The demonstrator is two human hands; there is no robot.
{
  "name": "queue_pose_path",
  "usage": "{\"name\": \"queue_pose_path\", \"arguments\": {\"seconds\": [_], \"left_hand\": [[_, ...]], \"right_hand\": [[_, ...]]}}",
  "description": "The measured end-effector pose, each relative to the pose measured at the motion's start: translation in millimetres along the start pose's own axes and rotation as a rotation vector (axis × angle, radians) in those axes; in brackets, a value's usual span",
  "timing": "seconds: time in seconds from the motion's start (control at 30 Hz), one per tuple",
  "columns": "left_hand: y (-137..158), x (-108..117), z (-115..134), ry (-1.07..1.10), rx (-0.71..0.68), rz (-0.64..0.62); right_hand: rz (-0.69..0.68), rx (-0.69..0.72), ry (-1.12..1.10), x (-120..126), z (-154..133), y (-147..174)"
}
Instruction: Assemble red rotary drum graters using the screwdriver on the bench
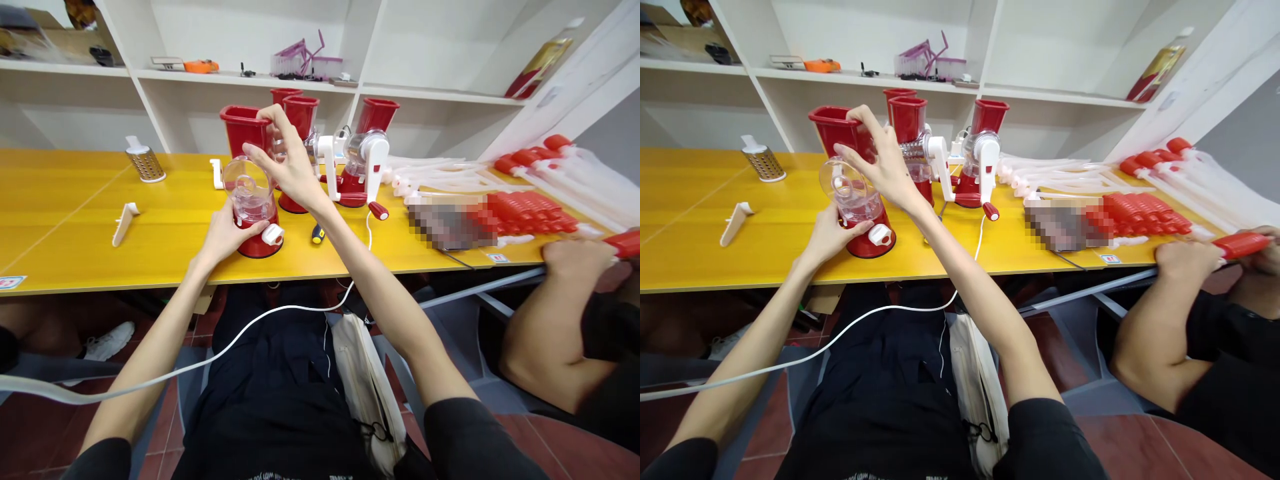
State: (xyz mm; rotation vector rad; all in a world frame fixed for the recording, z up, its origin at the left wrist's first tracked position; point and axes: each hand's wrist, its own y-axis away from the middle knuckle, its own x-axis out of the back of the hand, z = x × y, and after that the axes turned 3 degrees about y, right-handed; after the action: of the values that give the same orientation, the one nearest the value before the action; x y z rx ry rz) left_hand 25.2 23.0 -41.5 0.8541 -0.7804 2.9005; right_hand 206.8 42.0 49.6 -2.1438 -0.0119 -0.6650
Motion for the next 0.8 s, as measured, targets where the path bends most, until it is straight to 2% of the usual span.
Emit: {"name": "queue_pose_path", "arguments": {"seconds": [0.17, 0.4, 0.7, 0.8], "left_hand": [[0, 0, -1, 0.019, -0.008, -0.011], [0, -1, -1, 0.014, -0.010, -0.002], [0, -3, -3, -0.036, -0.009, 0.006], [0, -4, -4, -0.044, -0.023, 0.017]], "right_hand": [[0.027, -0.167, 0.107, -3, -21, 8], [0.060, -0.319, 0.196, -10, -39, 12], [0.160, -0.347, 0.508, -25, -48, 16], [0.178, -0.354, 0.536, -31, -45, 14]]}}
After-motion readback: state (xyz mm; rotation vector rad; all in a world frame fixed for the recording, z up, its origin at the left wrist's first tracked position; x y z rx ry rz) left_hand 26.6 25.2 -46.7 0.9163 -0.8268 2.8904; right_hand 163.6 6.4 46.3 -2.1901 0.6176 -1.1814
